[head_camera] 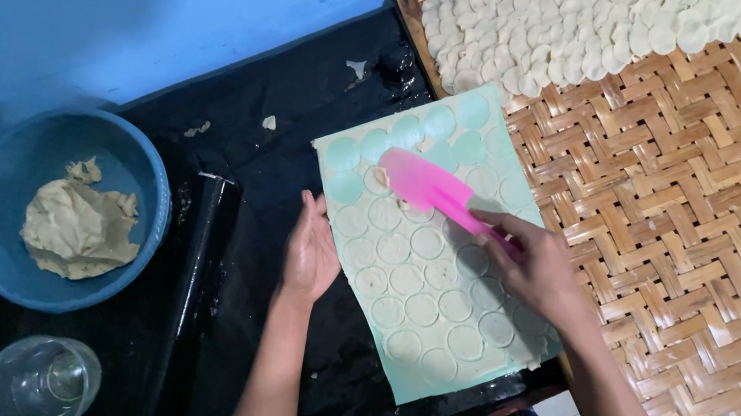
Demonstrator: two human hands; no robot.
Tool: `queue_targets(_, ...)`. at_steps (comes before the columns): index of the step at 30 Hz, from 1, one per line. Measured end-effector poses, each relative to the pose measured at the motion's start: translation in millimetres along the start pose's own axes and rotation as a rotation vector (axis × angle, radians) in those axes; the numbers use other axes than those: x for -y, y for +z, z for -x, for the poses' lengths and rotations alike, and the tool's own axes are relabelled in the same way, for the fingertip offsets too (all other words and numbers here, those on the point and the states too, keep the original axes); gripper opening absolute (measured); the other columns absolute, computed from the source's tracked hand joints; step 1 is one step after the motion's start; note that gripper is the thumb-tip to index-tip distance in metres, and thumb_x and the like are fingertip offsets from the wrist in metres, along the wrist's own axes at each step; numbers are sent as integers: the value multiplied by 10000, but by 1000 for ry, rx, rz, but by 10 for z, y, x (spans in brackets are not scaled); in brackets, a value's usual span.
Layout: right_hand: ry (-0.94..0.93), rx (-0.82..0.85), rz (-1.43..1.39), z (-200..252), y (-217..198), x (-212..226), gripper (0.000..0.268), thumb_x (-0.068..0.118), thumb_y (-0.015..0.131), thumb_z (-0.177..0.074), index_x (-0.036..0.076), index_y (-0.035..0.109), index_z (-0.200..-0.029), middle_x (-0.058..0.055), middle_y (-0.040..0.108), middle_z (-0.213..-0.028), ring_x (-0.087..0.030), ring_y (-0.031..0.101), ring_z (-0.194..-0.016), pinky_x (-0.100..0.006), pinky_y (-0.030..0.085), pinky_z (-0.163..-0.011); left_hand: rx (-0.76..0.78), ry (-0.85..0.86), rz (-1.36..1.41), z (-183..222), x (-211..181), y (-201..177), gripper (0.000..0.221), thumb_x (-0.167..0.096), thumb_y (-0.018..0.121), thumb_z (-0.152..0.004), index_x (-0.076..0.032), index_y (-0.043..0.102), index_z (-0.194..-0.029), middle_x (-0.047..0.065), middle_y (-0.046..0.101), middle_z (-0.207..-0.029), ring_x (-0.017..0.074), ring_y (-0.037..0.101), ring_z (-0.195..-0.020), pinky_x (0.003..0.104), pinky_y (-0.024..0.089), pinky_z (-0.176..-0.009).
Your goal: The recorder uses a pink spatula to transfer small circular crackers from a stencil sheet onto a woven drying tray.
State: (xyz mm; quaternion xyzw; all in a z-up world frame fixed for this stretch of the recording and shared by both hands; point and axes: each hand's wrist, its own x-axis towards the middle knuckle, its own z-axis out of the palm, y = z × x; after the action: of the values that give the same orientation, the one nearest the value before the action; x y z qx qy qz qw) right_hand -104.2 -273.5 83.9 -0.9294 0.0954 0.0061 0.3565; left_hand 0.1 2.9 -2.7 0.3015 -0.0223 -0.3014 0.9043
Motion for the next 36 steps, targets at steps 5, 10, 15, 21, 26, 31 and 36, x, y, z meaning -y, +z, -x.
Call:
queue_targets(5, 107, 105, -137, 21, 49, -181, 372, 244, 686, -940, 171, 715, -1304, -49, 759, -838, -126, 648, -674, -314, 542, -646, -27, -8, -43, 4, -23, 48, 755, -570, 339, -1068, 23, 383, -1533, 190, 519, -1500, 286, 508, -1384, 442, 386, -1174)
queue_targets(10, 94, 162, -400, 49, 98, -437, 369, 219, 643, -958, 112, 688, -1309, 17, 742, -867, -55, 651, -735, -257, 550, -670, 3, -1, 0, 1, 17, -52, 756, -568, 363, -1073, 29, 372, -1536, 192, 509, -1500, 296, 505, -1380, 450, 383, -1180)
queue_targets(15, 177, -91, -550, 148, -97, -621, 362, 184, 648, -992, 87, 688, -1338, 3, 692, -875, -53, 590, -750, -251, 488, -643, -35, -14, -40, -6, 29, -23, 789, -597, 391, -1031, 27, 384, -1513, 190, 506, -1510, 325, 486, -1398, 477, 356, -1182)
queue_targets(21, 240, -499, -440, -1, -371, -1353, 353, 190, 637, -1029, 88, 668, -1365, -27, 691, -910, -89, 594, -763, -269, 507, -689, -50, -26, -33, -18, 29, -38, 790, -589, 389, -1042, 38, 363, -1521, 196, 486, -1520, 326, 471, -1399, 485, 346, -1181)
queue_targets(26, 277, -689, -272, -304, -705, -1765, 325, 150, 625, -1037, 77, 658, -1352, -69, 721, -961, -126, 677, -834, -301, 557, -745, -66, -25, -32, -4, 28, -21, 797, -591, 386, -1033, 35, 356, -1525, 196, 477, -1525, 324, 470, -1399, 484, 349, -1176)
queue_targets(31, 278, -803, -272, -583, -879, -2119, 328, 124, 639, -1019, 68, 670, -1340, -84, 726, -921, -124, 682, -792, -312, 557, -717, -67, -12, -48, 3, 24, 19, 802, -588, 388, -1035, 45, 349, -1527, 201, 474, -1529, 322, 468, -1404, 479, 346, -1179)
queue_targets(36, 342, -757, -321, -738, -957, -2218, 317, 151, 663, -1011, 63, 697, -1313, -66, 719, -844, -115, 623, -695, -300, 489, -616, -78, -17, -64, 2, 19, 21, 808, -587, 368, -1041, 58, 345, -1528, 213, 470, -1533, 325, 463, -1407, 475, 343, -1178)
